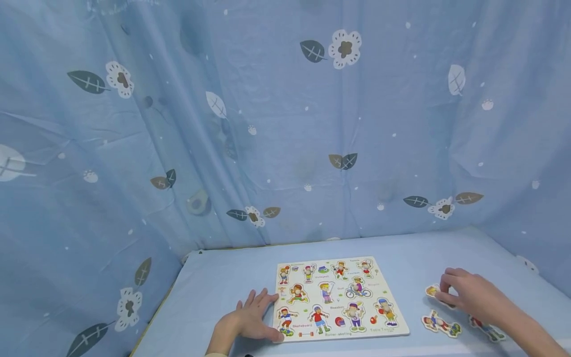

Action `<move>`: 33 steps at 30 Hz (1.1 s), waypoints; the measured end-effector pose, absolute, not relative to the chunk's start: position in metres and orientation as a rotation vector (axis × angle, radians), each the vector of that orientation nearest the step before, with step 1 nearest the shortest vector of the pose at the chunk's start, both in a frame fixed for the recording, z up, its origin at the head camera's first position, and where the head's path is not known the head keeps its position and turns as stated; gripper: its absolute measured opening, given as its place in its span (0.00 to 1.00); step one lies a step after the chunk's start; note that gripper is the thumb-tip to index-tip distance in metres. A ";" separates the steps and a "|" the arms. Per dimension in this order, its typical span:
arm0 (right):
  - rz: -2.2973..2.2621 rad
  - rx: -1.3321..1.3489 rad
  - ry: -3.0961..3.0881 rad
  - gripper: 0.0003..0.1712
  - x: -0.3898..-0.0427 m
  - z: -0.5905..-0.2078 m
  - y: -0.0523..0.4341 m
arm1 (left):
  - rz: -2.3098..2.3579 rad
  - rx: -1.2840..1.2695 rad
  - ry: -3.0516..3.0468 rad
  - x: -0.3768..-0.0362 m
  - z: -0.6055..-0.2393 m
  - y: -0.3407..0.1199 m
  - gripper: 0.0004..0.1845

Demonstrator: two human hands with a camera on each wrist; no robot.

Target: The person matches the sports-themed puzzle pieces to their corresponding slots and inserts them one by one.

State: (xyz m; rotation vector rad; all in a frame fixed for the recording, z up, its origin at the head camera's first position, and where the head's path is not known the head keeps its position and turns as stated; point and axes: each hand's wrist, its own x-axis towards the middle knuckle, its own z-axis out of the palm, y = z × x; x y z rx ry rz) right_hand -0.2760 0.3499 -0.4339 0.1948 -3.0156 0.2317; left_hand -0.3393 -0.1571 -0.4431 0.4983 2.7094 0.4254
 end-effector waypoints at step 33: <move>0.249 0.351 -2.911 0.13 -0.301 -0.425 0.275 | 0.445 0.505 2.688 -0.345 -0.449 -0.160 0.49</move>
